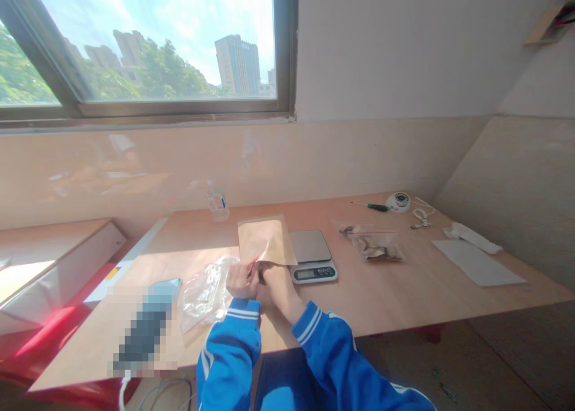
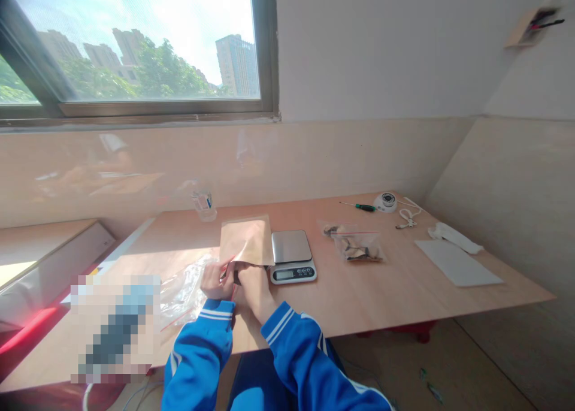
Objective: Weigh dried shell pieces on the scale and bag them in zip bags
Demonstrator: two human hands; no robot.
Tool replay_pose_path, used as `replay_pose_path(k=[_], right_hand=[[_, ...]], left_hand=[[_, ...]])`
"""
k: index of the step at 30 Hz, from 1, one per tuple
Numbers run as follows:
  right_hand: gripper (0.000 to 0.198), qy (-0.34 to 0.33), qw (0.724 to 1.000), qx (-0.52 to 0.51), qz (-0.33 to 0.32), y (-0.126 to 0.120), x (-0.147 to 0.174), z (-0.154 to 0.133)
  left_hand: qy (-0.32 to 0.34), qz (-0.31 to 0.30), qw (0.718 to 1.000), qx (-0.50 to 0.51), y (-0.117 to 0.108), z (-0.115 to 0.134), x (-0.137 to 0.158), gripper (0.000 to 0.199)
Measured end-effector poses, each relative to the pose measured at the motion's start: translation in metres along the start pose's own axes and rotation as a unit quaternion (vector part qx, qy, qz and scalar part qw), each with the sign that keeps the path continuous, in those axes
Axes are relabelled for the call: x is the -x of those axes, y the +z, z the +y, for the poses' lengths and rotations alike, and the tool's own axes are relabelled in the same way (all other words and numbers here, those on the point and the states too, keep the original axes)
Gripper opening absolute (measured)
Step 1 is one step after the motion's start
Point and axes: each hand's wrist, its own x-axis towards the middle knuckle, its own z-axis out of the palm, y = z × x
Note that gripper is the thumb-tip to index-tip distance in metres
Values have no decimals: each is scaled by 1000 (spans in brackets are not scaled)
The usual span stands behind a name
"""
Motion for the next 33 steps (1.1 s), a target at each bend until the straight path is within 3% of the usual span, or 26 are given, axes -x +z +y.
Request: replay_pose_path(k=[4, 8, 12, 20, 23, 29, 31, 33], right_hand=[[29, 14, 997, 64, 48, 12, 12, 13], [32, -55, 990, 6, 133, 14, 27, 24], [30, -153, 978, -35, 138, 10, 34, 38], [34, -192, 951, -131, 205, -5, 52, 43], [32, -169, 935, -131, 285, -13, 60, 43], [27, -25, 902, -92, 420, -50, 39, 74], [30, 13, 917, -51, 395, -59, 29, 91], [37, 51, 949, 11, 312, -60, 23, 107]], left_hand=[[57, 37, 998, -7, -4, 5, -4, 16], [77, 74, 994, -18, -5, 8, -7, 15], [80, 80, 993, -15, -5, 8, -6, 15], [64, 72, 995, -20, -6, 9, -8, 14], [57, 70, 996, -23, -6, 9, -7, 14], [31, 47, 998, -26, -4, 7, -4, 15], [37, 49, 998, -21, -4, 7, -4, 15], [42, 53, 998, -14, -4, 7, -4, 15]])
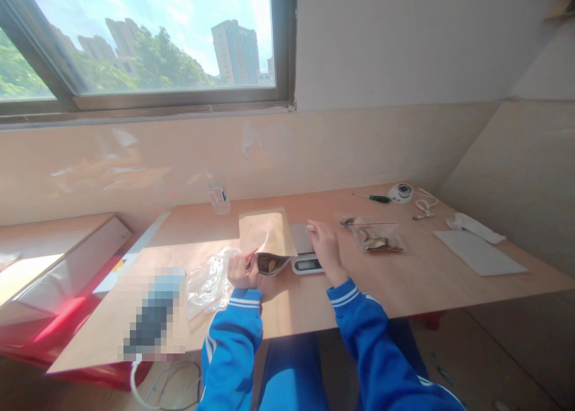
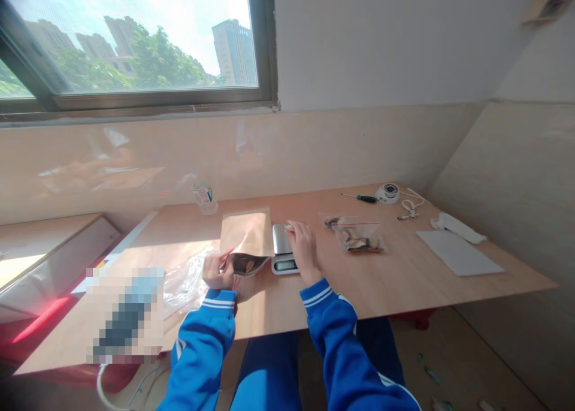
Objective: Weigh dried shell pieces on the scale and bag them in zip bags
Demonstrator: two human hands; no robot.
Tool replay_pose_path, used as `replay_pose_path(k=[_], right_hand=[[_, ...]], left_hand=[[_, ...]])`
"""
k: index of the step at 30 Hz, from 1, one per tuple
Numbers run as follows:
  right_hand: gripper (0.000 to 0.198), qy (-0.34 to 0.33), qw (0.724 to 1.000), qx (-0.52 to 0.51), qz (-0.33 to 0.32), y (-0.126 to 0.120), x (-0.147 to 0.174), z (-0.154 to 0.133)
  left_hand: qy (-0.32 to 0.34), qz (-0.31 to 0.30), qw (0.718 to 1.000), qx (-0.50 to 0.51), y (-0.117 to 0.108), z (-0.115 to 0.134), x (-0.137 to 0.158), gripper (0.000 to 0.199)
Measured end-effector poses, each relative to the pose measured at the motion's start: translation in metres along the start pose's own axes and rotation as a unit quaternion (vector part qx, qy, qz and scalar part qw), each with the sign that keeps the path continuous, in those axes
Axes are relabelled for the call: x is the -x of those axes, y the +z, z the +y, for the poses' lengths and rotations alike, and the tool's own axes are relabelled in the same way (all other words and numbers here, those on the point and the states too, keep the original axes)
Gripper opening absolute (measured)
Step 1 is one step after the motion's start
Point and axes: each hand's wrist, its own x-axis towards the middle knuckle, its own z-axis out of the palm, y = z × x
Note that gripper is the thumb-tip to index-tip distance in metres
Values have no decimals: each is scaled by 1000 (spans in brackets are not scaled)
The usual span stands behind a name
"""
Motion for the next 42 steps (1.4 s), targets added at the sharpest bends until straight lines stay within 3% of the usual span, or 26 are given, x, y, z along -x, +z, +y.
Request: replay_pose_path(k=[3, 6, 11, 14, 16, 20, 25, 33, 42], right_hand=[[49, 20, 988, 95, -121, 8, 10, 15], [53, 17, 988, 105, -109, 8, 26, 13], [32, -33, 996, -88, -3, -13, 50, -33], [30, -92, 972, -199, -85, -11, 64, -68], [36, -130, 964, -174, -151, 1, 69, -86], [51, -166, 960, 14, -224, 32, 64, -101], [45, -187, 941, 130, -249, 53, 56, -98], [39, -157, 952, 67, -255, 67, 68, -84], [37, -199, 942, -37, -267, 49, 64, -67]], left_hand=[[4, 8, 1000, 7, 0, 0, -1, 15], [18, 16, 1000, 12, 0, 0, -2, 13], [2, -1, 1000, 7, -1, 2, -2, 13], [23, 14, 1000, 16, -1, 2, -2, 11], [30, 25, 999, 18, 0, 1, -3, 11], [3, 30, 1000, 9, 2, -1, -2, 14], [-16, 0, 1000, 19, 4, -6, 3, 17], [-23, 3, 1000, 18, 5, -8, 4, 15], [-18, 9, 1000, 14, 4, -3, 0, 15]])
